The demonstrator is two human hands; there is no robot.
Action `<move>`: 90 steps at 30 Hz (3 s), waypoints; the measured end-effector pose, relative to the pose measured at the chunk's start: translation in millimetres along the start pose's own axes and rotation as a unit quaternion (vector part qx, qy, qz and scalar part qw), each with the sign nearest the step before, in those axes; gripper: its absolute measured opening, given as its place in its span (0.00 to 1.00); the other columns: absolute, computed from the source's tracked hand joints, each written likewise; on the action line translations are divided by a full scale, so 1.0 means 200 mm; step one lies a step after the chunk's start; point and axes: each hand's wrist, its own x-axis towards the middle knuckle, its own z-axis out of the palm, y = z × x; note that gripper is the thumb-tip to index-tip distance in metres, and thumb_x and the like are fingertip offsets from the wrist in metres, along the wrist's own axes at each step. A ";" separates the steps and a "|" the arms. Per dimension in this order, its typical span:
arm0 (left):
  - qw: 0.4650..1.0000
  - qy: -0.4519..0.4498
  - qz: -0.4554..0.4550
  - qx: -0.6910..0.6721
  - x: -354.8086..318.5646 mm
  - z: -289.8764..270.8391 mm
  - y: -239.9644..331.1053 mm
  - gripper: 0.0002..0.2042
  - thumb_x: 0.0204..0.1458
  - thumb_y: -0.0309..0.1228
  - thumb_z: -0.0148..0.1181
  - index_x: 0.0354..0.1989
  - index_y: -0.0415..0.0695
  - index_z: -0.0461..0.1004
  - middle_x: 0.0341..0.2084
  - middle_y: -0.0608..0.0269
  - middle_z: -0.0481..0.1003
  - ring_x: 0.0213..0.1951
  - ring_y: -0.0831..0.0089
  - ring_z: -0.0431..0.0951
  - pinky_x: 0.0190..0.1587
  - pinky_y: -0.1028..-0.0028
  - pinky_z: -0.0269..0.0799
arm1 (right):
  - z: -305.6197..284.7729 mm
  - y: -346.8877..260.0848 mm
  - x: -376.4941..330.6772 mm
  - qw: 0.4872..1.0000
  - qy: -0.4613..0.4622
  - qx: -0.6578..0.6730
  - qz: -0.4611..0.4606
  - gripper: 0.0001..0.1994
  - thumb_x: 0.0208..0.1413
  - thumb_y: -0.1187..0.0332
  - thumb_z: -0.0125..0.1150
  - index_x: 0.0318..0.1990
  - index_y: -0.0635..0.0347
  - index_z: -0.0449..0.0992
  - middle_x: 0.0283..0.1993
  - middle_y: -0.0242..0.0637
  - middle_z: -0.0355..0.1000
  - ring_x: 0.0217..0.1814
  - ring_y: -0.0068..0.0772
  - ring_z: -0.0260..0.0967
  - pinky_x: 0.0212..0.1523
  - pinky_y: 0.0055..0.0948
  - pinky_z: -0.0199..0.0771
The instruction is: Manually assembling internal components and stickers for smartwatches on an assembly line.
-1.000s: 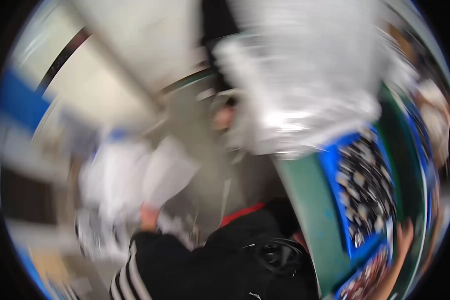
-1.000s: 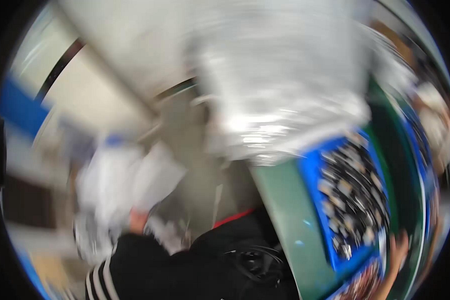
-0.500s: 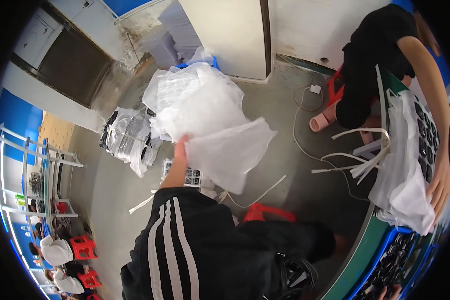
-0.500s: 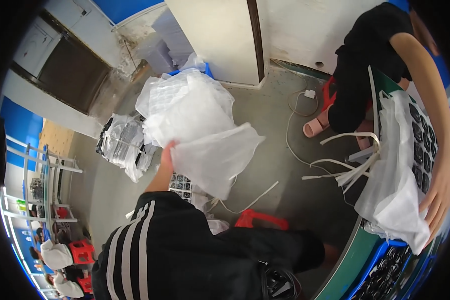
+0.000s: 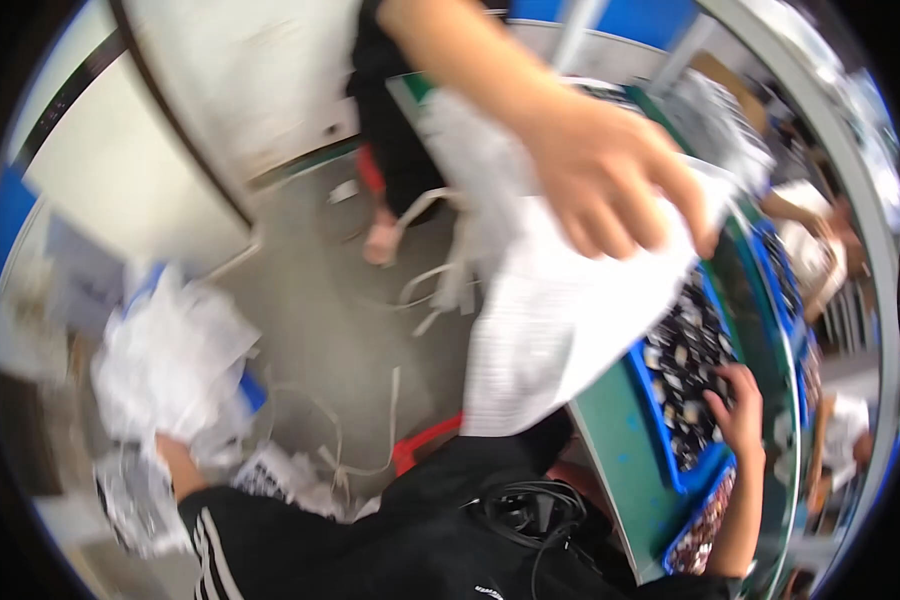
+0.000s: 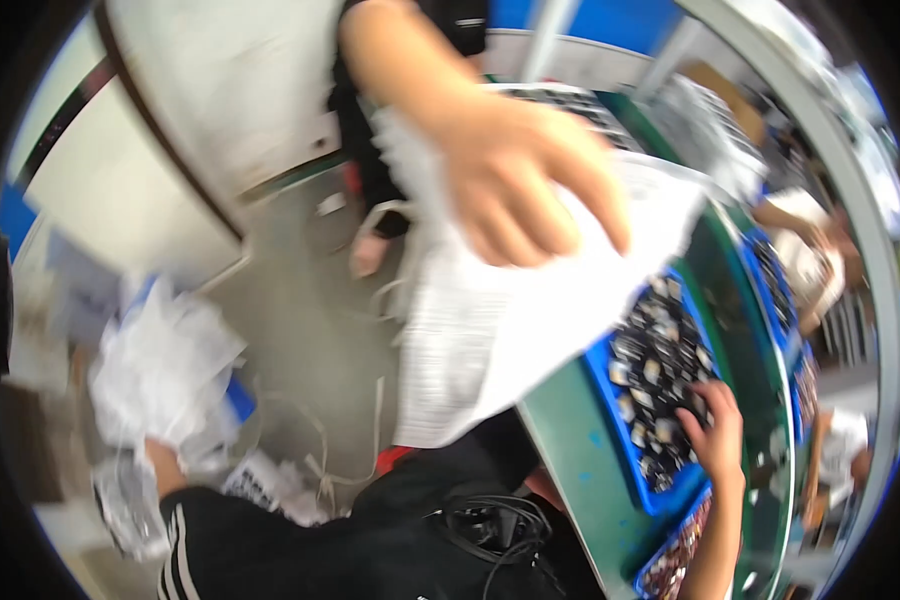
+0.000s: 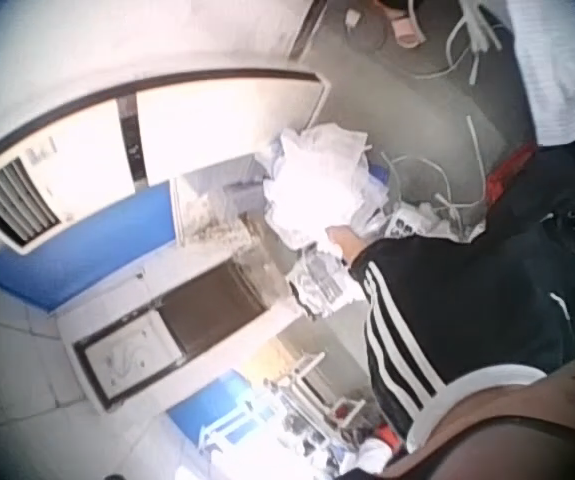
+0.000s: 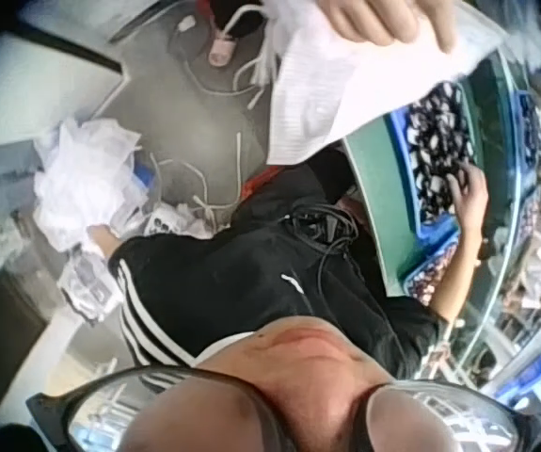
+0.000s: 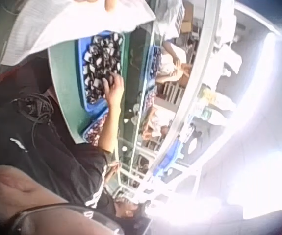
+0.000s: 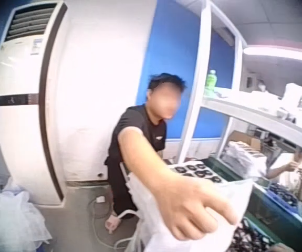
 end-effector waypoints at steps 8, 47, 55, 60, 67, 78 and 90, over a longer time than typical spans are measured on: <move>0.848 0.012 0.521 0.098 -0.70 0.76 -0.02 0.23 0.54 0.35 0.62 0.53 0.33 0.67 0.45 0.45 0.74 0.44 0.56 0.76 0.46 0.63 0.72 | -0.14 -0.03 -0.01 0.996 0.073 -0.026 -0.043 0.17 0.45 0.71 0.68 0.43 0.64 0.74 0.44 0.46 0.71 0.49 0.50 0.69 0.51 0.38 0.69; 0.489 -0.795 0.358 -0.026 -3.41 0.87 -0.01 0.13 0.56 0.30 0.54 0.19 0.40 0.68 0.17 0.67 0.69 0.18 0.80 0.67 0.23 0.82 0.61 | -0.18 -0.13 0.69 0.919 0.146 0.367 0.006 0.16 0.65 0.61 0.45 0.43 0.64 0.74 0.37 0.28 0.71 0.40 0.18 0.66 0.42 0.22 0.64; 0.611 -0.654 0.412 0.169 -3.34 1.65 0.20 0.25 0.57 0.48 0.55 0.20 0.35 0.71 0.14 0.55 0.72 0.18 0.71 0.73 0.25 0.71 0.66 | -0.18 -0.24 1.25 0.982 0.103 0.157 -0.026 0.24 0.61 0.55 0.53 0.52 0.71 0.73 0.44 0.47 0.76 0.47 0.37 0.73 0.50 0.31 0.69; 0.531 -0.613 0.529 0.250 -3.46 1.68 0.22 0.23 0.52 0.47 0.61 0.20 0.36 0.74 0.11 0.59 0.69 0.16 0.75 0.68 0.21 0.70 0.62 | -0.07 -0.23 1.51 0.991 0.008 0.134 0.004 0.19 0.59 0.59 0.54 0.43 0.70 0.78 0.35 0.47 0.77 0.37 0.37 0.74 0.43 0.34 0.71; 0.487 -0.714 0.412 0.288 -3.36 1.71 0.25 0.14 0.59 0.34 0.57 0.41 0.33 0.76 0.27 0.68 0.78 0.28 0.87 0.72 0.28 0.81 0.66 | -0.05 -0.32 1.56 0.979 0.045 0.198 0.031 0.15 0.55 0.63 0.60 0.36 0.71 0.80 0.26 0.45 0.75 0.28 0.32 0.73 0.35 0.31 0.71; 0.539 -0.771 0.058 0.334 -3.56 1.50 0.46 0.11 0.59 0.34 0.55 0.41 0.38 0.72 0.31 0.62 0.77 0.16 0.78 0.74 0.15 0.83 0.66 | -0.07 -0.26 1.59 0.961 -0.040 0.270 0.038 0.11 0.60 0.61 0.57 0.38 0.60 0.73 0.32 0.29 0.70 0.32 0.21 0.65 0.33 0.25 0.69; 0.587 -0.776 -0.031 0.230 -3.64 1.43 0.47 0.09 0.56 0.34 0.56 0.40 0.43 0.71 0.33 0.70 0.74 0.25 0.82 0.67 0.22 0.82 0.59 | -0.19 -0.30 1.46 0.926 -0.123 0.352 0.056 0.24 0.62 0.54 0.54 0.55 0.67 0.70 0.43 0.39 0.72 0.39 0.25 0.70 0.42 0.28 0.75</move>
